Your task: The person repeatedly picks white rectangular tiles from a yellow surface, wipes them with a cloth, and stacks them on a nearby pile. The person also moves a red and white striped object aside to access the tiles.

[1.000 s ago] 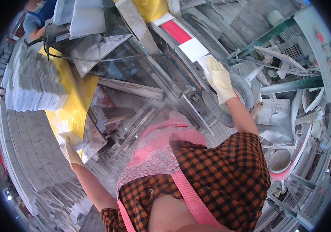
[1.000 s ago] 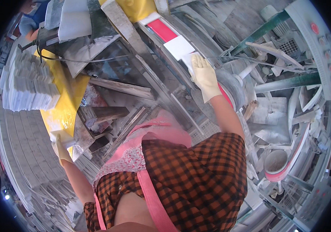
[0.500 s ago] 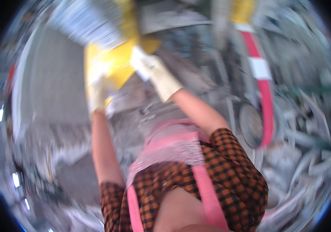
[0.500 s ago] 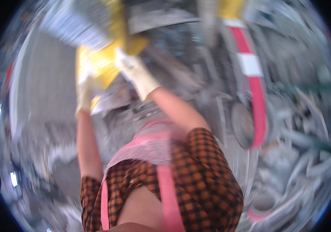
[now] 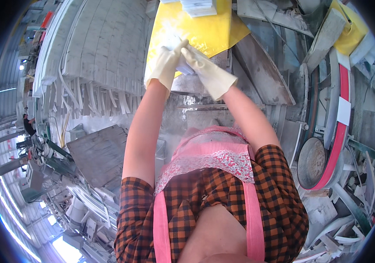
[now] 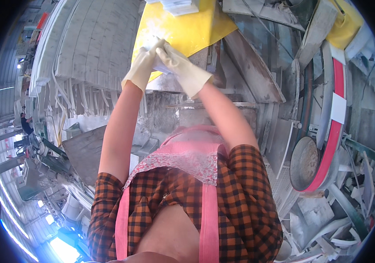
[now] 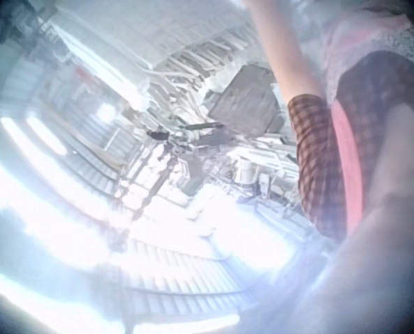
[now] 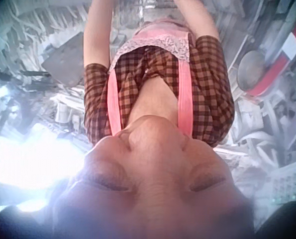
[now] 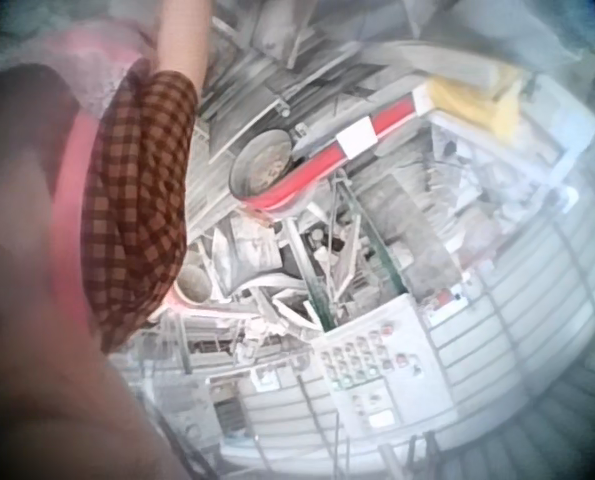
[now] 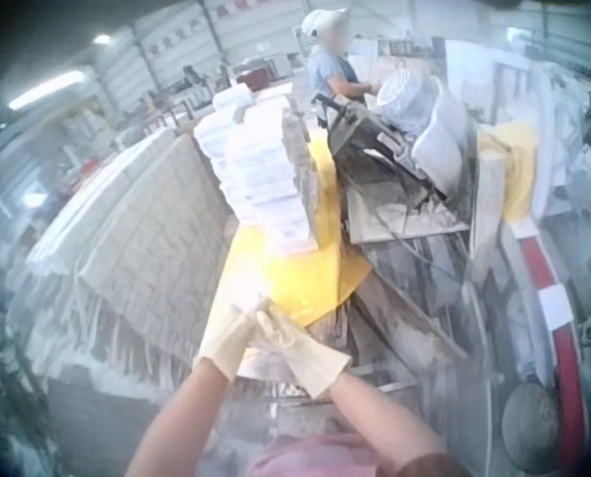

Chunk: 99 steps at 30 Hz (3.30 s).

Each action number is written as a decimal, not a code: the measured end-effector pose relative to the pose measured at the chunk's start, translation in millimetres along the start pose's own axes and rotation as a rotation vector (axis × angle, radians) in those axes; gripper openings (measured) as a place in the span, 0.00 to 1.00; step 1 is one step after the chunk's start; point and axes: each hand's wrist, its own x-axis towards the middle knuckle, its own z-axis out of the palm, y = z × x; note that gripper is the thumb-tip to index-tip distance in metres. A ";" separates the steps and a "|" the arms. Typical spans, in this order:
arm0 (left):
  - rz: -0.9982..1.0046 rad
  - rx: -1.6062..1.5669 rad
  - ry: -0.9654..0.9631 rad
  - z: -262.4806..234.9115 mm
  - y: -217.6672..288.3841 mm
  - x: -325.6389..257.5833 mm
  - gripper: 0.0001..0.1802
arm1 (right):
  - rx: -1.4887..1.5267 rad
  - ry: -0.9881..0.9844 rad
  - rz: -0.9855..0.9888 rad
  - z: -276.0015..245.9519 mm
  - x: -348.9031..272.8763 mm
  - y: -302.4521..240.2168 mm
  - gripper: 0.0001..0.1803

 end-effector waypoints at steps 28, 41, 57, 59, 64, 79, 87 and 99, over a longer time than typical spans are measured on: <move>-0.130 -0.585 0.178 13.0 0.0 -5.2 0.34 | -1.454 -0.474 -0.290 -65.6 63.2 -25.9 0.54; -0.196 -0.955 0.168 5.4 13.9 -3.1 0.37 | -1.297 0.335 -0.606 -134.9 -96.0 -104.4 0.23; -0.252 -1.040 0.018 7.3 6.4 11.9 0.36 | -1.450 0.811 0.325 -398.4 -463.8 -174.2 0.48; -0.285 -1.073 -0.018 6.5 8.5 10.7 0.34 | -1.375 0.788 0.223 -406.6 -469.6 -169.2 0.46; -0.303 -1.052 0.014 6.2 2.9 10.2 0.34 | -1.201 0.741 0.249 -416.6 -480.2 -169.6 0.46; -0.207 -1.119 0.063 18.6 -22.6 23.1 0.36 | -1.817 0.571 0.608 -381.3 -398.7 -194.8 0.40; -0.213 -1.113 0.029 20.0 -19.2 23.6 0.39 | -1.794 0.635 0.369 -358.6 -403.9 -175.8 0.29; -0.267 -1.116 0.057 9.8 12.0 8.5 0.36 | -2.028 0.857 0.517 -380.7 -434.0 -188.6 0.25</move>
